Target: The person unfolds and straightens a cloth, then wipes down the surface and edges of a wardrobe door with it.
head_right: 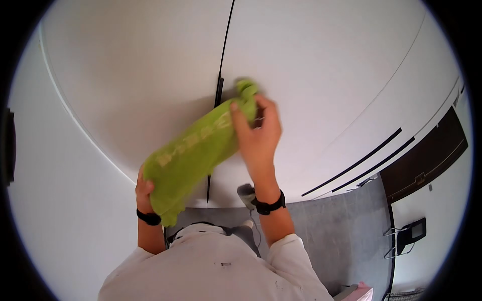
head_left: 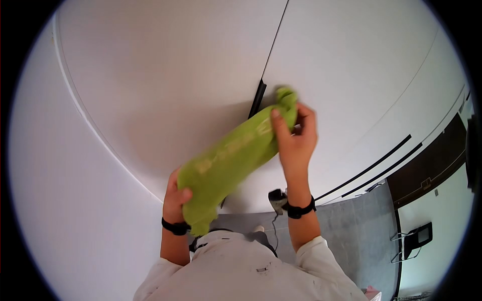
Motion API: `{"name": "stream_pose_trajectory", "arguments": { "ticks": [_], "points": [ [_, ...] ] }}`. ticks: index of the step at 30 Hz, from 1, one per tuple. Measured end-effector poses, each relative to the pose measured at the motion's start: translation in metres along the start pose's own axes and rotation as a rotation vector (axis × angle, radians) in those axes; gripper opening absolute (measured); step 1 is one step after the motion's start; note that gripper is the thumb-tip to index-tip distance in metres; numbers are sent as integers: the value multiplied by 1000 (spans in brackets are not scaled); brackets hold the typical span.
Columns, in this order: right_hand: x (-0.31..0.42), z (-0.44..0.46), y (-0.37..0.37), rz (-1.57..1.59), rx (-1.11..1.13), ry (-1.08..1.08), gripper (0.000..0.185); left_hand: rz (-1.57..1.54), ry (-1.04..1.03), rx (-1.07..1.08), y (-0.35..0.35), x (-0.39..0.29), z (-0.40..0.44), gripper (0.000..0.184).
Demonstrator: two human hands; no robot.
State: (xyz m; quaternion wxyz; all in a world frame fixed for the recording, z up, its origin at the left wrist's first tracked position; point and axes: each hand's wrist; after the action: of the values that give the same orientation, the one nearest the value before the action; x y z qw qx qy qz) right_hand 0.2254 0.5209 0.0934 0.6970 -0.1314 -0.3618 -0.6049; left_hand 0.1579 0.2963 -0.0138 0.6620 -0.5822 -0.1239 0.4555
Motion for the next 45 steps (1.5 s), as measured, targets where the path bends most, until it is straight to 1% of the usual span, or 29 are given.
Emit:
{"name": "stream_pose_trajectory", "arguments": {
  "ticks": [1, 2, 3, 5, 6, 7, 8, 9, 11, 14, 15, 17, 18, 20, 21, 22, 24, 27, 29, 31, 33, 34, 37, 38, 39, 40, 42, 43, 45],
  "points": [
    [7, 4, 2, -67, -115, 17, 36, 141, -13, -14, -4, -1, 7, 62],
    [3, 6, -3, -10, -231, 7, 37, 283, -25, -28, -7, -2, 10, 54],
    [3, 7, -10, -12, -226, -3, 37, 286, -19, -37, -7, -3, 12, 54],
    [6, 7, -25, -208, -242, 194, 40, 224, -175, -16, -8, -1, 17, 46],
    [8, 6, -32, -262, -180, 231, 43, 232, -171, -10, -11, -2, 17, 46],
    [11, 3, -35, -262, -190, 221, 43, 104, -263, -111, -14, -6, 15, 45],
    [15, -1, -34, -117, -46, 170, 44, -29, -353, -214, -14, -9, 11, 43],
    [19, -2, -32, 25, 99, 125, 44, -30, -345, -210, -3, -15, 5, 43],
    [15, 1, -26, 33, 126, 145, 42, 316, -451, -108, 34, -36, -9, 55],
    [10, 1, -22, 167, 213, 95, 40, 377, -416, -105, 62, -46, -29, 56],
    [11, 4, -25, 75, 209, 83, 38, 376, -411, -107, 60, -44, -30, 56],
    [18, 6, -28, -17, 198, 64, 36, 218, -447, -150, 52, -43, -27, 42],
    [23, 5, -29, -58, 119, 67, 35, 222, -443, -146, 57, -46, -27, 42],
    [22, 2, -34, -99, 36, 68, 34, 445, -395, -101, 69, -50, -29, 34],
    [16, -2, -35, -75, 66, 30, 33, 452, -389, -98, 63, -50, -26, 34],
    [12, -6, -38, -53, 95, -6, 33, 587, -323, -97, 59, -52, -26, 30],
    [7, -2, -37, -111, 103, 28, 32, 778, -207, -58, 61, -55, -24, 20],
    [13, 2, -30, -165, 137, 53, 28, 786, -116, -165, 73, -53, -35, 21],
    [19, 10, -39, -111, 19, 165, 26, 807, -85, -156, 82, -53, -40, 23],
    [4, -2, -47, -25, 34, 121, 27, 728, -117, -187, 80, -50, -41, 23],
    [-11, -12, -49, 268, 17, 18, 36, 722, -169, -220, 88, -42, -39, 25],
    [-16, -13, -46, 184, 40, 132, 43, 622, -206, -239, 89, -38, -38, 26],
    [-23, -14, -40, 297, 64, 145, 44, 499, -242, -256, 89, -38, -44, 30],
    [-24, -9, -40, 296, 59, 150, 44, 451, -274, -194, 94, -39, -44, 33],
    [-22, -5, -40, 290, 53, 146, 42, 404, -301, -126, 93, -42, -40, 37],
    [-18, -3, -41, 281, 45, 131, 41, 407, -286, -117, 90, -43, -38, 37],
    [-2, 5, -43, 290, -1, 116, 38, 378, -425, -116, 78, -46, -39, 46],
    [6, 8, -43, 308, -35, 111, 35, 388, -398, -115, 76, -46, -41, 46],
    [9, 1, -44, 284, -88, 70, 30, 427, -498, -123, 77, -48, -38, 50]
  ]
}}
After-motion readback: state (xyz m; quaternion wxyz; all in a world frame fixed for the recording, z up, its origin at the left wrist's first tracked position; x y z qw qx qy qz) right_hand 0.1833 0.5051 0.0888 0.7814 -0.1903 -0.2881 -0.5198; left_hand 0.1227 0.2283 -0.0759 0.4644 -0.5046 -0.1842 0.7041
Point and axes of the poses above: each hand's wrist, its own z-axis towards the middle knuckle, its own y-axis out of the back of the hand, x = y × z, and after that the axes turned 15 degrees about -z, right-handed
